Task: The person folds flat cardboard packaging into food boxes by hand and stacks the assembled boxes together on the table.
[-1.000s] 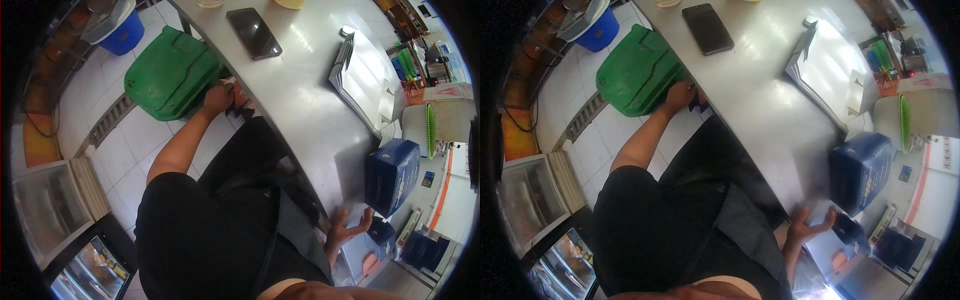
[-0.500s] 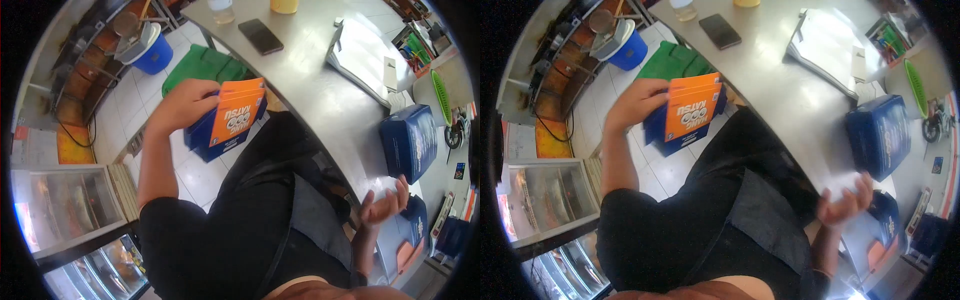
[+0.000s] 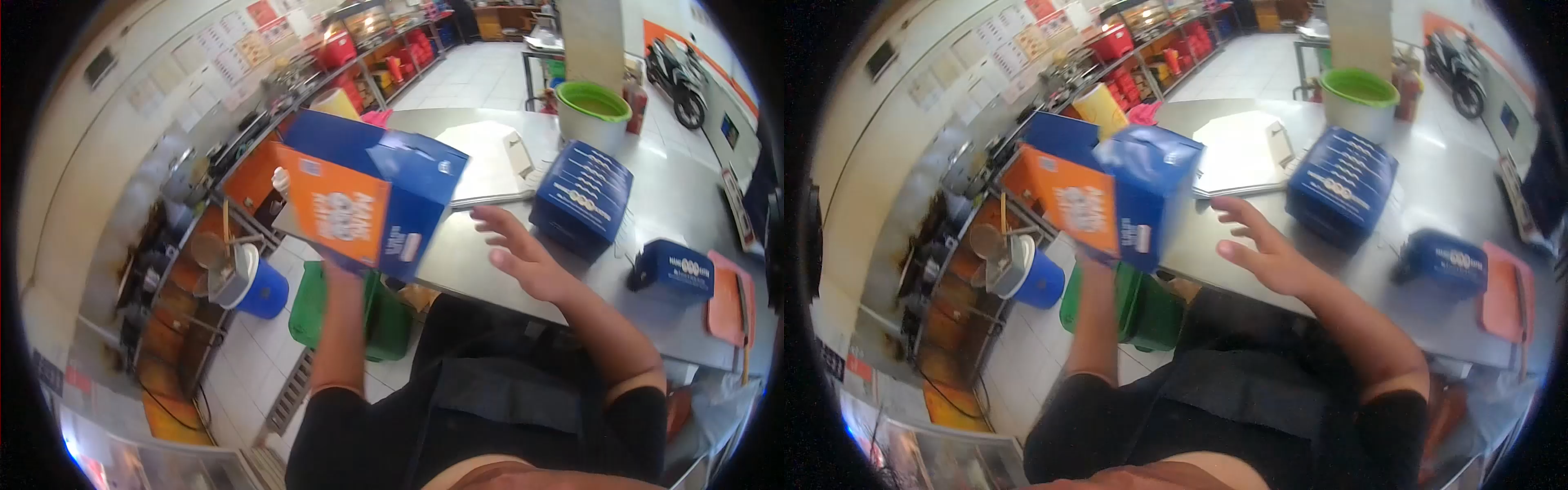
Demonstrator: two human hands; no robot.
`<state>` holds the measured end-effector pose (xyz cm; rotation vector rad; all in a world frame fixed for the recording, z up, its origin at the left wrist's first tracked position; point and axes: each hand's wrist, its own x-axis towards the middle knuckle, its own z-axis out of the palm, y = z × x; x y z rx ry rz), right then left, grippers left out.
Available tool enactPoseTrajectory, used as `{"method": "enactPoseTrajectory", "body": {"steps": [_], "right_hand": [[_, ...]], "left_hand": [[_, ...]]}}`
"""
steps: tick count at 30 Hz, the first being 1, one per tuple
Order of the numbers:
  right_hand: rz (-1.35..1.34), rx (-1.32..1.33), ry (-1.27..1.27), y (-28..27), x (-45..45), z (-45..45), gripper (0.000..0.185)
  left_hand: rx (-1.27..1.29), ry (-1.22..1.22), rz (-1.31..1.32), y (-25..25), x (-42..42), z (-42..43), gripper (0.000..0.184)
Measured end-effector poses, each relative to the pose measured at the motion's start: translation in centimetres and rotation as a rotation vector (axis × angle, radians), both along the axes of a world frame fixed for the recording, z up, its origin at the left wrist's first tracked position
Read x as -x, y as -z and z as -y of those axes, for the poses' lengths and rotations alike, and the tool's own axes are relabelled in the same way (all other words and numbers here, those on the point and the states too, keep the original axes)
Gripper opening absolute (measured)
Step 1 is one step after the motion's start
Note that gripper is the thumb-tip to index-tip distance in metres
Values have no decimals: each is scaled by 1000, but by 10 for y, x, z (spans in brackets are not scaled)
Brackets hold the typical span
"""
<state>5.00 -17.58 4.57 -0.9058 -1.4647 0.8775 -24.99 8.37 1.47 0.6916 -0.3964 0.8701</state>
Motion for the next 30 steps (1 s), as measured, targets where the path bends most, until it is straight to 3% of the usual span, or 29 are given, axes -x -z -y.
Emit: {"method": "enactPoseTrajectory", "body": {"steps": [2,5,8,11,12,14,15,16,19,24,26,30], "right_hand": [[-42,-55,53,12,3,-1,81],[-76,-144,181,14,-11,17,88],[98,-265,228,9,-25,50,89],[223,-450,264,10,-46,74,91],[219,-472,382,12,-50,72,101],[171,-428,586,6,-54,73,117],[129,-364,670,0,-54,77,123],[171,-277,596,-6,-56,81,137],[91,-171,236,-15,-35,86,143],[447,-329,159,-43,-15,86,152],[290,-324,15,-49,-4,81,136],[116,6,-335,-59,2,80,74]], "left_hand": [[23,-60,1,47,-67,8,89],[133,3,41,48,-135,46,90],[181,543,61,41,-163,50,85],[165,100,-221,33,-174,50,72],[230,735,-107,61,-196,11,68],[328,960,-29,74,-200,9,60],[288,886,-27,66,-202,25,58],[251,808,-30,63,-206,37,59],[173,589,-51,58,-207,67,60],[-2,541,-200,30,-185,82,63],[-97,556,-296,12,-175,82,64],[-224,575,-415,-11,-164,98,67]]}}
